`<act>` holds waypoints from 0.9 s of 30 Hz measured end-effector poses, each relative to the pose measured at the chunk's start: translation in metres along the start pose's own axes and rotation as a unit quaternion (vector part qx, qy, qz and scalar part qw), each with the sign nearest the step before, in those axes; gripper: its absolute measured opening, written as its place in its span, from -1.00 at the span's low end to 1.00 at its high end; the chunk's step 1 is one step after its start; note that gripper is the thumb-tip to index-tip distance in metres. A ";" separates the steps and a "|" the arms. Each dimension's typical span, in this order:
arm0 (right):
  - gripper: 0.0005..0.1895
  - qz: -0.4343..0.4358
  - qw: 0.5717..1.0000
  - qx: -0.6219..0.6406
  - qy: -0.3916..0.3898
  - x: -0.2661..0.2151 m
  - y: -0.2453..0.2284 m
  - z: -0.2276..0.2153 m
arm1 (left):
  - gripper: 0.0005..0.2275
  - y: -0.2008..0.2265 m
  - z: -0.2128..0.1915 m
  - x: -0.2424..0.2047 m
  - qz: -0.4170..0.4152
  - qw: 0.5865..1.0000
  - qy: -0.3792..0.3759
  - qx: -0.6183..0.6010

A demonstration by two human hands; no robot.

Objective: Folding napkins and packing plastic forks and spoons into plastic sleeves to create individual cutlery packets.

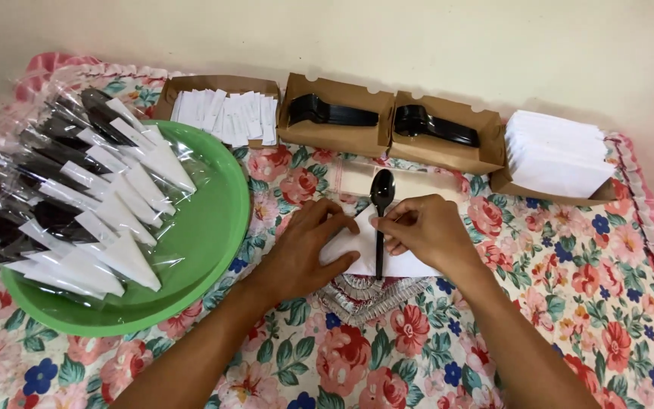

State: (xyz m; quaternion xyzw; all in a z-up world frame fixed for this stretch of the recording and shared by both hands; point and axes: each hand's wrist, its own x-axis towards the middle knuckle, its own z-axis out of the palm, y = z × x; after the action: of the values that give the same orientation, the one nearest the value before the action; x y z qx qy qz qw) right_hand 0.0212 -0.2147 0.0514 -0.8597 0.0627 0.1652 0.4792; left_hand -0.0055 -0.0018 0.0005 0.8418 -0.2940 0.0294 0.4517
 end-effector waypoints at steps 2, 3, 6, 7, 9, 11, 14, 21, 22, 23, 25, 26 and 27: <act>-0.75 -0.006 0.999 -0.047 -0.001 0.002 0.005 0.004 | -0.79 -0.003 0.002 -0.001 -0.003 1.000 -0.007 0.003; -0.73 -0.013 0.995 -0.094 -0.003 0.003 0.007 0.006 | -0.80 -0.005 0.002 -0.002 -0.007 1.000 -0.013 0.005; -0.71 -0.015 0.992 -0.123 0.012 0.005 0.012 0.009 | -0.81 -0.004 0.001 -0.002 -0.007 1.000 -0.014 0.002; -0.71 -0.015 0.992 -0.122 0.011 0.006 0.013 0.010 | -0.81 -0.006 0.002 -0.002 -0.009 1.000 -0.014 0.002; -0.70 -0.019 0.990 -0.136 0.014 0.009 0.016 0.011 | -0.81 -0.009 0.003 -0.002 -0.007 1.000 -0.017 0.007; -0.69 -0.021 0.991 -0.132 0.014 0.009 0.014 0.013 | -0.82 -0.010 0.004 -0.002 -0.006 1.000 -0.017 0.007; -0.69 -0.028 0.991 -0.130 0.016 0.011 0.015 0.014 | -0.82 -0.010 0.004 -0.001 -0.003 1.000 -0.017 0.012; -0.73 -0.035 0.993 -0.112 0.009 0.017 0.020 0.013 | -0.83 -0.008 0.001 -0.001 0.009 1.000 -0.013 0.011; -0.73 -0.036 0.993 -0.112 0.008 0.017 0.020 0.012 | -0.83 -0.008 0.002 -0.001 0.009 1.000 -0.012 0.012; -0.75 -0.038 0.994 -0.102 0.006 0.017 0.018 0.013 | -0.83 -0.008 0.002 -0.001 0.010 1.000 -0.008 0.009; -0.77 -0.041 0.995 -0.094 0.003 0.013 0.010 0.008 | -0.84 -0.007 0.002 -0.001 0.011 1.000 -0.002 0.006; -0.76 -0.021 0.998 -0.062 0.006 0.010 0.002 0.005 | -0.85 -0.006 0.001 -0.001 0.011 1.000 0.008 -0.010; -0.75 -0.001 1.000 -0.030 0.010 0.007 -0.005 0.002 | -0.86 -0.004 0.000 0.000 0.011 0.999 0.017 -0.026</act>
State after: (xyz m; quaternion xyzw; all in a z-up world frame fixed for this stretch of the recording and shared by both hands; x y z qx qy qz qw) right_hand 0.0291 -0.2101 0.0525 -0.8752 0.0619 0.1582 0.4529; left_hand -0.0036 0.0003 -0.0026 0.8257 -0.2962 0.0405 0.4783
